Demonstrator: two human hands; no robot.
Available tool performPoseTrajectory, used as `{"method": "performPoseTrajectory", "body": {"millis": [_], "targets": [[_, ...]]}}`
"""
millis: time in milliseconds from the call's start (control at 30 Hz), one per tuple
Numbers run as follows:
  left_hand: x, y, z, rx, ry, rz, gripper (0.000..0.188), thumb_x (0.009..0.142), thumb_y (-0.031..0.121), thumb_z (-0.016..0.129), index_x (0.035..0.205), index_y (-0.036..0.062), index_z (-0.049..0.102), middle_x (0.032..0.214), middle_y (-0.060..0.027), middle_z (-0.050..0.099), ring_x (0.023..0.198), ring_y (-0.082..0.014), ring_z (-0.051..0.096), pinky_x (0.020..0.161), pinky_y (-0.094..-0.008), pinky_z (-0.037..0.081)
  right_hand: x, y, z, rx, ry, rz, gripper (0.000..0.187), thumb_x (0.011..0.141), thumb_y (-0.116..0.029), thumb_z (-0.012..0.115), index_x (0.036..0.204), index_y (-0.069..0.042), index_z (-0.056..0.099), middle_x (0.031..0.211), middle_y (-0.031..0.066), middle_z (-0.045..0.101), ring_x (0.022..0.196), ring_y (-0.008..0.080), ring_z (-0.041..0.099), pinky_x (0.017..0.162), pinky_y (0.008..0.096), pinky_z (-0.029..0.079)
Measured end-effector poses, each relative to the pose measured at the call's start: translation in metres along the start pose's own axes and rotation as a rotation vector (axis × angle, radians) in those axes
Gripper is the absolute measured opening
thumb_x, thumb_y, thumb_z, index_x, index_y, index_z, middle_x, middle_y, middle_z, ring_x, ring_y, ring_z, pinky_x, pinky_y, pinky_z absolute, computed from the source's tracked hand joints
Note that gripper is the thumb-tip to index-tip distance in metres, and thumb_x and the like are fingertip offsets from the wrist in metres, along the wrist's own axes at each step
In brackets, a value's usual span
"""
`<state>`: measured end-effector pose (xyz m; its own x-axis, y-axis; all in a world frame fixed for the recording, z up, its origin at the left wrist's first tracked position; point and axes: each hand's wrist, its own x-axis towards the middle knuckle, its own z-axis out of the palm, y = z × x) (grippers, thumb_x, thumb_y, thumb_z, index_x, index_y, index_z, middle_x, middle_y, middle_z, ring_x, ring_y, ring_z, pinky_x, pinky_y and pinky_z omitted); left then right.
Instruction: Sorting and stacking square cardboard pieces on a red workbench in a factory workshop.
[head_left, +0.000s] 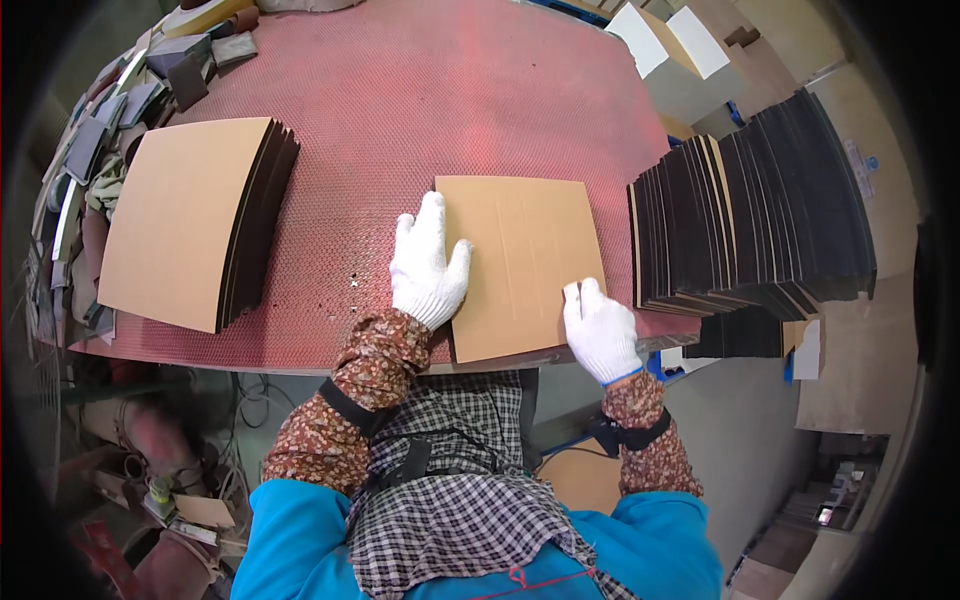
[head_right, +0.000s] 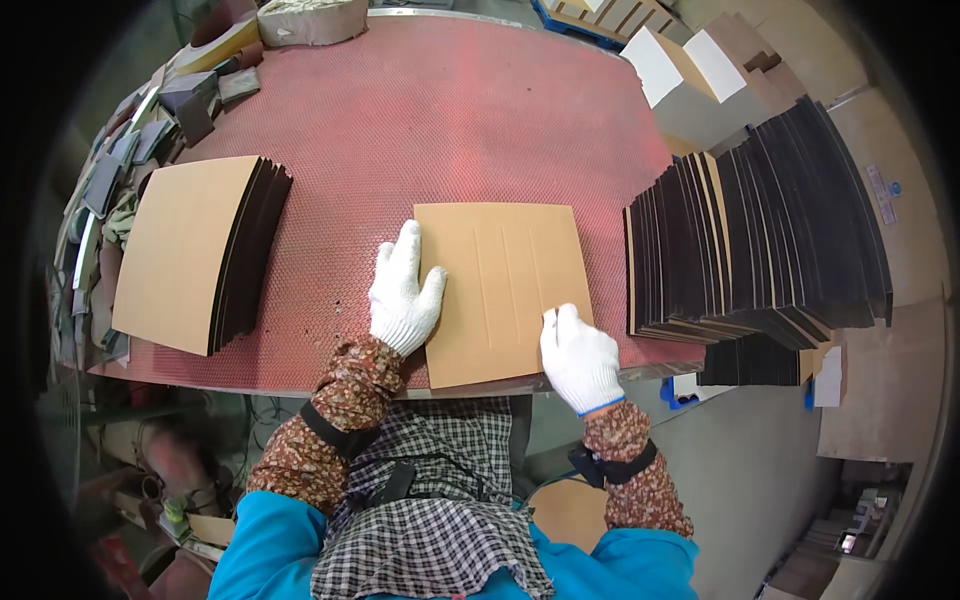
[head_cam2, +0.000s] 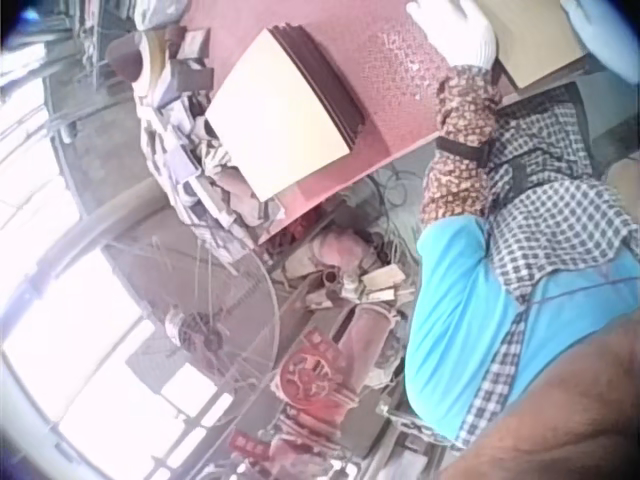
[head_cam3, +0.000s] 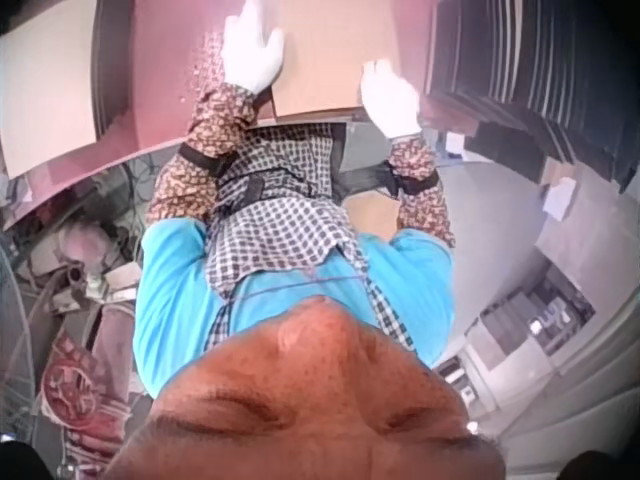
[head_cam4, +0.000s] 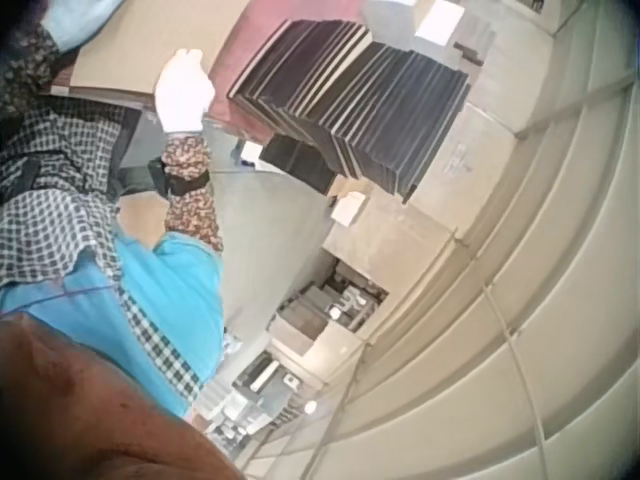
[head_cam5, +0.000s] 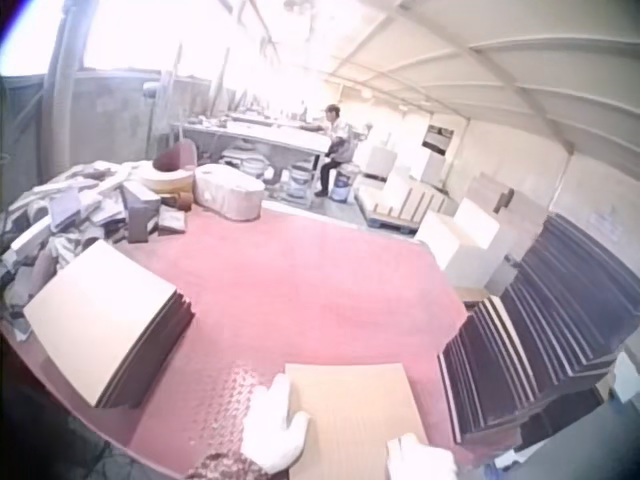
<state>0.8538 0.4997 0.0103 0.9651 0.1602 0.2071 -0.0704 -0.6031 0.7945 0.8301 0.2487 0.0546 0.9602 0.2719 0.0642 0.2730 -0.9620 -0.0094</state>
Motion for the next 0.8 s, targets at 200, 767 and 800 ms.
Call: {"method": "performPoseTrajectory", "body": {"millis": [200, 767, 800], "targets": [[-0.001, -0.008, 0.003, 0.008, 0.035, 0.036, 0.071, 0.089, 0.014, 0.065, 0.151, -0.0027, 0.035, 0.122, -0.027, 0.051, 0.11, -0.0398, 0.058, 0.097, -0.0449, 0.051, 0.072, -0.001, 0.01, 0.034, -0.012, 0.011, 0.028, 0.104, -0.03, 0.044, 0.098, -0.005, 0.054, 0.069, 0.0215, 0.067, 0.064, 0.0404, 0.068, 0.06, 0.0521, 0.055], [-0.003, -0.012, 0.005, 0.01, 0.067, 0.018, 0.067, 0.09, 0.021, 0.064, 0.149, 0.005, 0.038, 0.116, -0.025, 0.051, 0.105, -0.0406, 0.057, 0.095, -0.0477, 0.05, 0.014, 0.003, -0.002, 0.068, -0.151, 0.014, 0.031, 0.104, -0.032, 0.042, 0.103, -0.003, 0.054, 0.076, 0.0266, 0.068, 0.074, 0.0438, 0.069, 0.069, 0.0546, 0.055], [-0.003, -0.013, 0.004, 0.015, 0.078, 0.027, 0.067, 0.089, 0.021, 0.064, 0.149, 0.0057, 0.038, 0.116, -0.0252, 0.051, 0.105, -0.0411, 0.057, 0.094, -0.0481, 0.05, -0.001, -0.007, -0.013, 0.114, -0.199, 0.1, 0.032, 0.104, -0.032, 0.042, 0.101, -0.004, 0.055, 0.075, 0.0268, 0.067, 0.074, 0.0441, 0.069, 0.069, 0.0551, 0.055]]}}
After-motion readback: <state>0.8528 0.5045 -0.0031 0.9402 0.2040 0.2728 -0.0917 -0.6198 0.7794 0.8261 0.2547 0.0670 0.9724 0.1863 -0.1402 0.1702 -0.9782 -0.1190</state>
